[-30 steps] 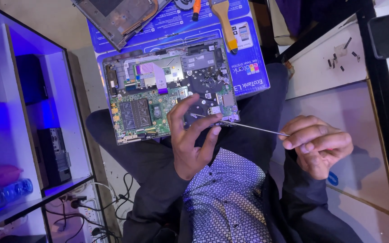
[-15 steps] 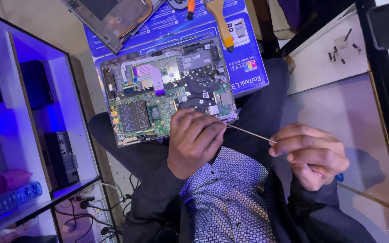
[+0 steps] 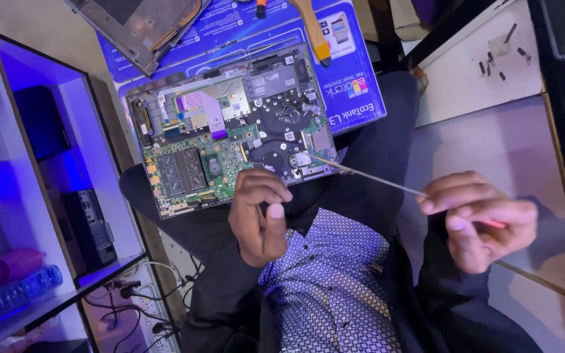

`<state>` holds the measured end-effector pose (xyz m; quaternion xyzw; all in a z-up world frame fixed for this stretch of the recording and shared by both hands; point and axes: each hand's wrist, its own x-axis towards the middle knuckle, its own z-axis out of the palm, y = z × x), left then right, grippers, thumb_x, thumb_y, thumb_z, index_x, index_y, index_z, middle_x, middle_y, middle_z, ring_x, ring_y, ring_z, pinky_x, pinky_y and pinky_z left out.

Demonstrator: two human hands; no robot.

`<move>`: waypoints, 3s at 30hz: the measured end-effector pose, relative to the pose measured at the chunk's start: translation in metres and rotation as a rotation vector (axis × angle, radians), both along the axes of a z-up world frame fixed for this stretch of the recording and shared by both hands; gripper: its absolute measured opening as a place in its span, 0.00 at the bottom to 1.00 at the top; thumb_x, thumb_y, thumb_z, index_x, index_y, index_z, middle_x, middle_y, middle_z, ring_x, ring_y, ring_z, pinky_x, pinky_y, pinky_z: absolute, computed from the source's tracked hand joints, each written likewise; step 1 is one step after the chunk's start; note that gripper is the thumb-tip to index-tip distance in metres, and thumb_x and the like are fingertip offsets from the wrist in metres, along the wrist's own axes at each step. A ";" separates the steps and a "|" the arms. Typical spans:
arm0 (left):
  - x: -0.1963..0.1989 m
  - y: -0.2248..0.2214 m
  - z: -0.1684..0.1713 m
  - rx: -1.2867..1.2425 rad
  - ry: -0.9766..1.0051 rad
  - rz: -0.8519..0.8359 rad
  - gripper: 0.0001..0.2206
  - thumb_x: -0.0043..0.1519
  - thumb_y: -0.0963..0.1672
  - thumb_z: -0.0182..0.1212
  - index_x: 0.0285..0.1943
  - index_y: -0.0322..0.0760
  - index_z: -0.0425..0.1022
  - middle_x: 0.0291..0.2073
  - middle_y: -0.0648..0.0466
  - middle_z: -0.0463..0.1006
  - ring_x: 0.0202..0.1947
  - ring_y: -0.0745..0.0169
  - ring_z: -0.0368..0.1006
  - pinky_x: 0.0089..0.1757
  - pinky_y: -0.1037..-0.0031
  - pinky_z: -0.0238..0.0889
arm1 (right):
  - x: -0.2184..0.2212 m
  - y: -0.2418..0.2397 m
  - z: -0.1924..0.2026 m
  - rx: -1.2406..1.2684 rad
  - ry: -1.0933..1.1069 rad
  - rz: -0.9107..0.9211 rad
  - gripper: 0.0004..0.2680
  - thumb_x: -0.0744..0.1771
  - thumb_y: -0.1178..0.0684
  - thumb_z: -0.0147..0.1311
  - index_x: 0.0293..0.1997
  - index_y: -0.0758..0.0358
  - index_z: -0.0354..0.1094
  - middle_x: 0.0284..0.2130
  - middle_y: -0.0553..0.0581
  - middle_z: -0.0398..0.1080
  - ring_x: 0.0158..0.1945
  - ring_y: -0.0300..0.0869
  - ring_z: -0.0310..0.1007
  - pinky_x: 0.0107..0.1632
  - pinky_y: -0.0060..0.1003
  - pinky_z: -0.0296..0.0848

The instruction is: Reinstalling a motherboard into a laptop chassis, including fastening screws and connecting internal ribbon cables.

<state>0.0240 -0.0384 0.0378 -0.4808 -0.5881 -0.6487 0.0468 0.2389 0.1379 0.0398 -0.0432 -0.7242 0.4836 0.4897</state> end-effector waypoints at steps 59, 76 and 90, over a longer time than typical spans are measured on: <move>0.004 -0.011 -0.033 -0.123 -1.009 -0.573 0.05 0.69 0.38 0.53 0.50 0.33 0.64 0.43 0.45 0.75 0.40 0.55 0.78 0.46 0.69 0.75 | 0.013 0.048 -0.060 -0.328 0.179 0.115 0.11 0.73 0.42 0.43 0.62 0.46 0.62 0.36 0.42 0.67 0.25 0.28 0.72 0.29 0.21 0.82; 0.013 -0.015 -0.030 -0.112 -1.013 -0.504 0.05 0.68 0.36 0.52 0.50 0.31 0.65 0.42 0.45 0.75 0.42 0.55 0.78 0.49 0.67 0.75 | 0.032 0.035 -0.049 -0.192 0.142 0.054 0.11 0.72 0.46 0.43 0.63 0.44 0.60 0.36 0.41 0.62 0.24 0.29 0.64 0.30 0.26 0.79; 0.011 -0.014 -0.029 -0.104 -1.082 -0.560 0.05 0.69 0.38 0.52 0.51 0.31 0.66 0.42 0.44 0.80 0.41 0.58 0.77 0.47 0.69 0.74 | 0.058 0.038 -0.020 0.028 -0.070 0.279 0.15 0.72 0.40 0.37 0.68 0.38 0.56 0.38 0.40 0.71 0.32 0.31 0.86 0.43 0.33 0.91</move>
